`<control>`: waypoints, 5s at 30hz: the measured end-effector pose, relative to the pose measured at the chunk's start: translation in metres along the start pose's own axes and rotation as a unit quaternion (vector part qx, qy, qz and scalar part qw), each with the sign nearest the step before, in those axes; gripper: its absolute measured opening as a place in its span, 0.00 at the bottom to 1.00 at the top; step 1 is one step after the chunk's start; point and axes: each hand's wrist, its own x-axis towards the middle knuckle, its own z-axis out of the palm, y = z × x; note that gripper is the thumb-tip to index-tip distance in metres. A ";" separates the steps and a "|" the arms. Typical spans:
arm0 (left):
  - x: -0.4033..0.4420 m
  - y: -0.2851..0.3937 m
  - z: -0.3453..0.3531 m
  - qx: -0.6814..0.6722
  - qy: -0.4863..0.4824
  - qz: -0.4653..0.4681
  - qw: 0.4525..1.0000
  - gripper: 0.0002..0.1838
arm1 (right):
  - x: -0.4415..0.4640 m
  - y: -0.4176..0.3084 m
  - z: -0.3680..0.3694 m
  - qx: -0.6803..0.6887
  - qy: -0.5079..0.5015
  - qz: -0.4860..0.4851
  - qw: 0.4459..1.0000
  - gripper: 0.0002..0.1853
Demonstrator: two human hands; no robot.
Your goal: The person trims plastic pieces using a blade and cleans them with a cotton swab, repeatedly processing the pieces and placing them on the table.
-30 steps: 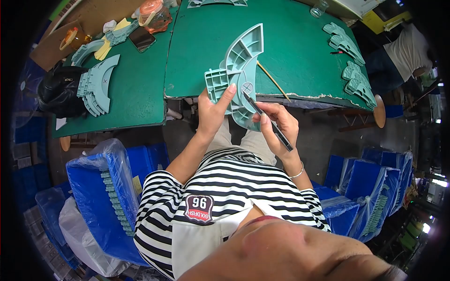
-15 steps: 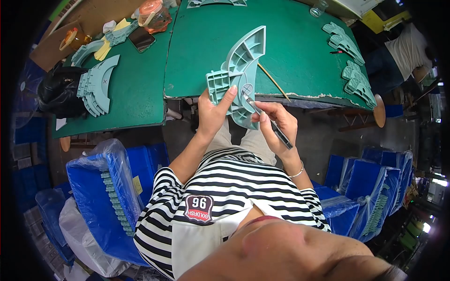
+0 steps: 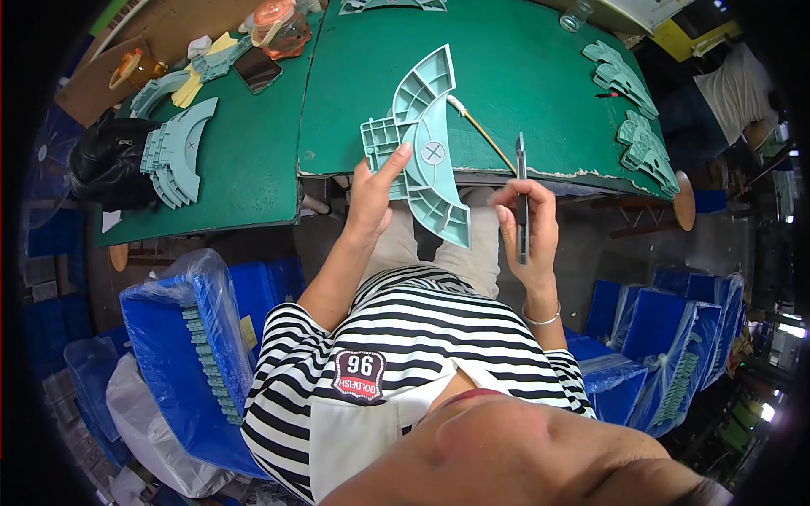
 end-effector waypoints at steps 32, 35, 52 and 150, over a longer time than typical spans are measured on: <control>-0.009 -0.012 -0.002 -0.194 -0.088 -0.288 0.934 0.14 | 0.020 0.044 0.000 -0.070 -0.054 0.046 0.995 0.11; -0.008 -0.012 -0.003 -0.199 -0.088 -0.290 0.932 0.14 | 0.021 0.044 0.001 -0.082 -0.054 0.039 0.994 0.10; -0.002 -0.015 -0.017 -0.149 -0.094 -0.262 0.949 0.16 | 0.009 0.039 0.002 -0.098 -0.111 0.002 0.989 0.07; 0.000 -0.005 -0.031 0.022 0.014 -0.043 0.999 0.19 | -0.028 0.088 0.005 0.093 -0.021 0.195 0.976 0.15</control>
